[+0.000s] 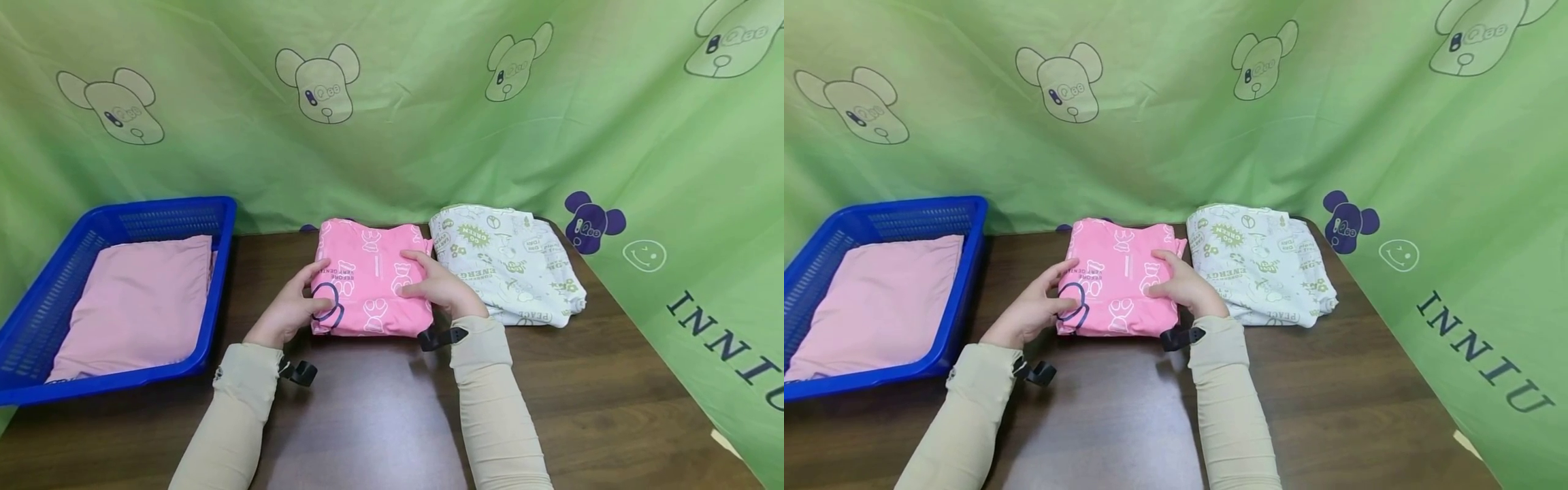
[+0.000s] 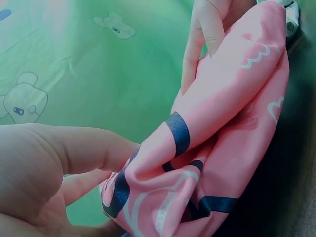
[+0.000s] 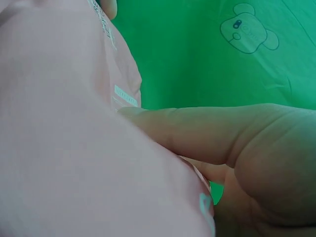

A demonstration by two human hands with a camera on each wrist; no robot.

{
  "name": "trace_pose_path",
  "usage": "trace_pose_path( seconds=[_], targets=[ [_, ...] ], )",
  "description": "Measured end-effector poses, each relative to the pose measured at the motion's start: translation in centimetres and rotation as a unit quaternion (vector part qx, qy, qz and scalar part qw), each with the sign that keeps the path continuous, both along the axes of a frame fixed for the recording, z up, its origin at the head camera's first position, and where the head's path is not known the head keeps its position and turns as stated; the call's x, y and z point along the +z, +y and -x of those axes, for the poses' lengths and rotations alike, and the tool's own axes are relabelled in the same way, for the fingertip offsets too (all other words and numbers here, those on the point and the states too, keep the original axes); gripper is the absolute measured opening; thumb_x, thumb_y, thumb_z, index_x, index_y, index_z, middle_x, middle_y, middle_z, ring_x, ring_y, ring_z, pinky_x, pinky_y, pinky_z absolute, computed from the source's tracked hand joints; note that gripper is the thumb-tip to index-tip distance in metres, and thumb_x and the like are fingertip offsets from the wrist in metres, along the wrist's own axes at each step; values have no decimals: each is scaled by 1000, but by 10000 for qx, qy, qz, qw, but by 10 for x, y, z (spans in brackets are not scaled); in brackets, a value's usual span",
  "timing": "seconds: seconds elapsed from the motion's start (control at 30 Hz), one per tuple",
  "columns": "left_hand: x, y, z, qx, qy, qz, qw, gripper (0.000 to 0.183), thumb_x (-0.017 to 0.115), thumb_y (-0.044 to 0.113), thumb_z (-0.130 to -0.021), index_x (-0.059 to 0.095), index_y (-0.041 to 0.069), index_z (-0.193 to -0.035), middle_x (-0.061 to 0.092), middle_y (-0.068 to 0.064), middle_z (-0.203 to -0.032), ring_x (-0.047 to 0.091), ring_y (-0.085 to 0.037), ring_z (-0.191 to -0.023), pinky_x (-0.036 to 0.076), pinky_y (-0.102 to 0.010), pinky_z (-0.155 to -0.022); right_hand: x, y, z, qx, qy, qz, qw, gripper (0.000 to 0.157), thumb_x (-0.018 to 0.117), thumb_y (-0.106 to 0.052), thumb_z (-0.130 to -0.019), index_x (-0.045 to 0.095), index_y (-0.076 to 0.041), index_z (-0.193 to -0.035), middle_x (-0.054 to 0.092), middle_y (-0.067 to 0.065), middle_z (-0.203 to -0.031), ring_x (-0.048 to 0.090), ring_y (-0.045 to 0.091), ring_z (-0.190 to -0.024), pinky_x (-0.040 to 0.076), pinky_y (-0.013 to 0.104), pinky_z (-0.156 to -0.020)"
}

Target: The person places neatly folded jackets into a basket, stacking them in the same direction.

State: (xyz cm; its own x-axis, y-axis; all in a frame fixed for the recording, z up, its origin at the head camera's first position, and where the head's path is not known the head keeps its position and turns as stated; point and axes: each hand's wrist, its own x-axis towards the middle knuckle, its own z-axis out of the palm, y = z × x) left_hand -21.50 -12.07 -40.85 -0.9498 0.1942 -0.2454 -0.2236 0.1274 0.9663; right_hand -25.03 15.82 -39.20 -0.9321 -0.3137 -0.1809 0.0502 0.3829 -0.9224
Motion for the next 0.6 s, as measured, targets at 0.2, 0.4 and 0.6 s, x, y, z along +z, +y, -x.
trace_pose_path(
  seconds=[0.2, 0.4, 0.6],
  targets=[
    [5, -1, -2, -19, 89, 72, 9999, 80, 61, -8, -90, 34, 23, -159, 32, -20, -150, 54, -33, -106, 58, -30, -75, 4, -1, -2, -37, 66, 69, 9999, 84, 71, 7, -82, 34, -2, -156, 34, 25, -156, 39, 39, -137, 30, 48, -117],
    [12, -1, -4, -45, 221, 75, 9997, 80, 59, -10, -90, 33, 21, -160, 30, -20, -154, 53, -35, -108, 57, -29, -74, 12, -2, -5, -145, 200, -99, 9996, 83, 72, 5, -82, 37, -7, -156, 36, 23, -155, 40, 39, -137, 29, 49, -117],
    [17, -3, -5, 68, 367, 115, 9992, 80, 58, -9, -90, 33, 21, -160, 28, -18, -158, 52, -36, -109, 57, -28, -72, 18, -5, -7, -155, 248, 68, 9996, 83, 72, 4, -81, 38, -10, -155, 39, 22, -154, 43, 37, -135, 31, 47, -116]
  ],
)
